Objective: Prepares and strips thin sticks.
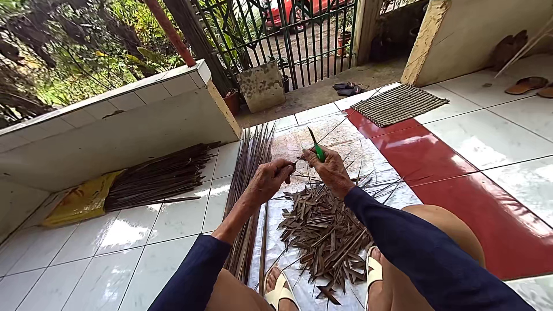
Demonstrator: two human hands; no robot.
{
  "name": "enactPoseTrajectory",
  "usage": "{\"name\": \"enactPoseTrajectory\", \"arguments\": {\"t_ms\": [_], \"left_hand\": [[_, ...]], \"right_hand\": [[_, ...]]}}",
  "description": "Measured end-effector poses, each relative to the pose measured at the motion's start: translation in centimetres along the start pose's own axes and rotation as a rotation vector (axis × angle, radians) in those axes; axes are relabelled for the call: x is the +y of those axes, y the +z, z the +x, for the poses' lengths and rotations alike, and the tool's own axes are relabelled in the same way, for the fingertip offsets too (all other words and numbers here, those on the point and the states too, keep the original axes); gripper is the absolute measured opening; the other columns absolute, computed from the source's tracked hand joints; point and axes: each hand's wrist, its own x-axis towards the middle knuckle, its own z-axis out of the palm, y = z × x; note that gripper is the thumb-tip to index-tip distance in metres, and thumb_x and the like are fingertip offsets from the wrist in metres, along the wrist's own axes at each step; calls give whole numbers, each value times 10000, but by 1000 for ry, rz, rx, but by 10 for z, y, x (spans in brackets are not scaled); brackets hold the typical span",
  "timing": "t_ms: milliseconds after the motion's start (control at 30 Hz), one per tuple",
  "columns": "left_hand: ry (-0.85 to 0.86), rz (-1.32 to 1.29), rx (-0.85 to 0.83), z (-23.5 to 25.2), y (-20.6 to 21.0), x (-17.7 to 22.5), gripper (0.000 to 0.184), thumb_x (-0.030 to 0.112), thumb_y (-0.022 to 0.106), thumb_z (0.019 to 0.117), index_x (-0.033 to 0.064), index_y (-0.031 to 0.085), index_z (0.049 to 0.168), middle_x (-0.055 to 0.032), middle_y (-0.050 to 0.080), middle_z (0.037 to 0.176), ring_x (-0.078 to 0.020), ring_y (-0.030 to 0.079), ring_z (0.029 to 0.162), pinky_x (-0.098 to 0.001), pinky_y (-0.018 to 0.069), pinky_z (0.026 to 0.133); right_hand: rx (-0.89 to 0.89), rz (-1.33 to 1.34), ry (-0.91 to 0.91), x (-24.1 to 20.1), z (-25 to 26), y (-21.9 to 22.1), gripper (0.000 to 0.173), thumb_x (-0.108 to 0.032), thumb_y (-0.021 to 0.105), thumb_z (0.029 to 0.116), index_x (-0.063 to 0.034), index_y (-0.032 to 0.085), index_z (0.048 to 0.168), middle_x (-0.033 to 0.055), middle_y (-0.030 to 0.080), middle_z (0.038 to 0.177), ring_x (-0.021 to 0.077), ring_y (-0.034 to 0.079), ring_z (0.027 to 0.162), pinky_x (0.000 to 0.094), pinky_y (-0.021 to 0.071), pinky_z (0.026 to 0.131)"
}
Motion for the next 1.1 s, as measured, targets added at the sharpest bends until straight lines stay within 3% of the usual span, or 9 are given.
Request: {"name": "enactPoseTrajectory", "arguments": {"t_ms": [100,167,267,400,467,533,633,800,1100], "left_hand": [[-167,-299,-130,0,-9,4,344,300,459,1115,67,711,1130,-73,705,800,-105,541,516,-232,447,484],[-269,-474,-240,-4,-17,-5,412,320,412,1126,27,702,1130,-124,714,839,-117,571,531,-228,474,489],[-368,-617,-350,-10,-20,-16,389,305,453,1115,12,701,1174,-120,719,874,-117,636,612,-233,543,558],[-388,-736,-220,-13,-15,-16,252,196,528,1084,-14,666,1089,-134,698,839,-142,651,628,-249,564,577],[-374,-721,-108,-9,-12,-16,229,179,524,1085,-15,645,1075,-122,675,803,-130,618,585,-237,538,540],[-356,-676,14,-5,-11,-15,213,175,533,1083,-7,640,1057,-91,616,725,-109,552,514,-220,488,475],[-306,-621,129,-1,-13,-13,205,177,540,1082,-2,637,1057,-84,582,678,-113,512,474,-223,453,439],[-260,-596,170,2,-10,-11,207,171,530,1083,-9,632,1078,-100,592,696,-136,520,488,-244,467,462],[-192,-679,130,4,-10,-6,156,132,564,1064,-10,622,1093,-125,616,754,-152,571,540,-268,527,513]], "right_hand": [[32,42,-5,-1,9,-9,252,-312,587,1054,-98,698,981,-15,610,718,91,494,569,271,406,535],[61,88,-10,-3,14,-17,226,-280,584,1058,-92,698,1010,-19,596,718,74,473,556,239,389,519],[90,105,-14,-2,16,-25,203,-258,589,1056,-87,696,1023,-18,611,727,67,488,558,226,387,510],[115,34,0,6,16,-24,245,-331,606,1046,-106,697,1016,-12,598,723,86,486,562,256,394,518],[95,-9,19,5,14,-21,297,-408,606,1037,-129,698,1079,-8,599,763,102,521,625,290,434,582],[4,-11,48,0,9,-15,394,-480,497,1070,-160,681,1207,-14,576,777,110,522,649,297,438,594],[-162,-11,45,-5,-3,-4,474,-455,330,1119,-183,657,1330,-8,567,765,115,462,579,285,399,534],[-260,1,22,-4,-14,14,348,-362,485,1095,-204,672,1342,-14,575,758,112,483,599,284,421,566],[-313,5,-12,-5,-15,19,354,-347,538,1076,-236,652,1392,-17,599,758,97,503,617,275,437,589]]}}
